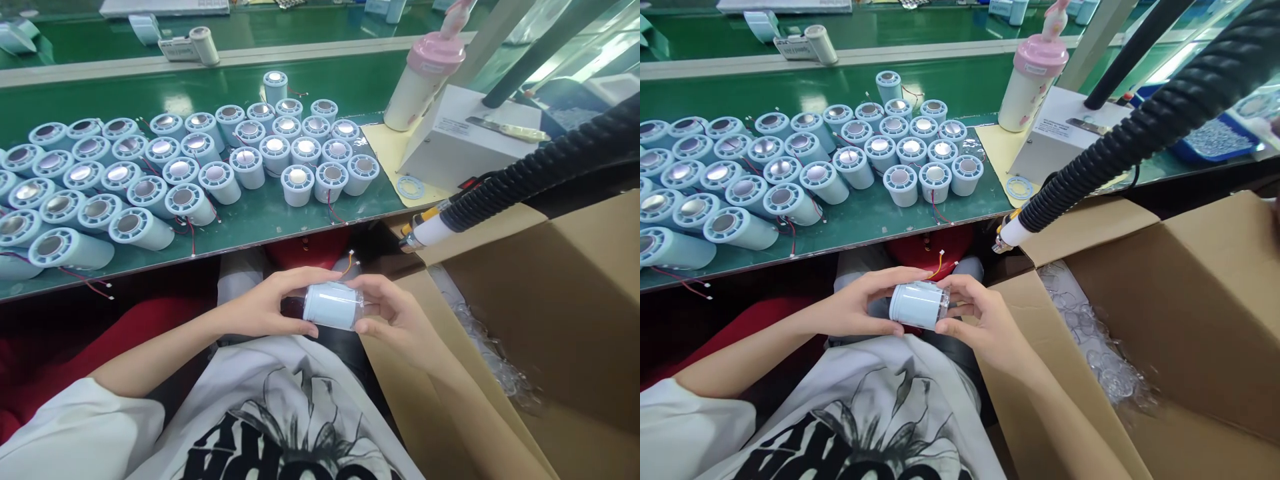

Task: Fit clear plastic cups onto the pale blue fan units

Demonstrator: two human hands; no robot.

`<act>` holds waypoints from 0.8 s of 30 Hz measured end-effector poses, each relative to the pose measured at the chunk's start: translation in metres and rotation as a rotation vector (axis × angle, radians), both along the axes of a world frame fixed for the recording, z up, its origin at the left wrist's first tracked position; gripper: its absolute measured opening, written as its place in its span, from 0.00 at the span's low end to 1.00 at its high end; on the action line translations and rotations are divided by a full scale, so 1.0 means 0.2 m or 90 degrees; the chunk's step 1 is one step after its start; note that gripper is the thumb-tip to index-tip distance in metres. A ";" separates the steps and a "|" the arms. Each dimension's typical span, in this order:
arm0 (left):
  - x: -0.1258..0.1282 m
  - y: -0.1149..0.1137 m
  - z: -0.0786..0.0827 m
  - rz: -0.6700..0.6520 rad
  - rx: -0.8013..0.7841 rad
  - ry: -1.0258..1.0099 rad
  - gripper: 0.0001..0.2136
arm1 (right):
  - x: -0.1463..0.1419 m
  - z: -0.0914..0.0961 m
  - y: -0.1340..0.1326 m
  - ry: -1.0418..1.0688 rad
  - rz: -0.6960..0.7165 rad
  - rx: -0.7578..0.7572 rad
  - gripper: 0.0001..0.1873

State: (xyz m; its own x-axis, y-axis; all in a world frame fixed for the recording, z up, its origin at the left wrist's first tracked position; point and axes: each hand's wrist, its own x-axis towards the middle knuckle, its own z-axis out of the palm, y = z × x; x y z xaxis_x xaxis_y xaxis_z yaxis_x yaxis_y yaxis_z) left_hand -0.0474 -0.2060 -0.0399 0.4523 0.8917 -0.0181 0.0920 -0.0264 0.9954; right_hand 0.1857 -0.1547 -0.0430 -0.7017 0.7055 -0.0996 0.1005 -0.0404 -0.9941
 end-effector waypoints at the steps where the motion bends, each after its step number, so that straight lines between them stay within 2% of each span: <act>1: 0.00 0.00 0.00 0.001 -0.008 -0.007 0.34 | 0.00 0.00 0.00 -0.003 -0.002 0.009 0.20; 8: -0.01 0.00 0.02 0.005 -0.004 0.006 0.35 | 0.01 0.01 -0.03 -0.022 -0.008 0.099 0.22; 12: -0.01 -0.01 0.02 0.011 0.011 0.030 0.35 | 0.01 0.01 -0.03 -0.030 -0.010 0.101 0.23; 18: -0.02 -0.02 0.03 0.001 0.048 0.079 0.35 | 0.01 0.02 -0.03 -0.006 -0.009 0.014 0.21; 24: -0.02 -0.02 0.03 -0.016 0.122 0.120 0.35 | -0.01 0.00 -0.04 0.019 -0.021 -0.135 0.21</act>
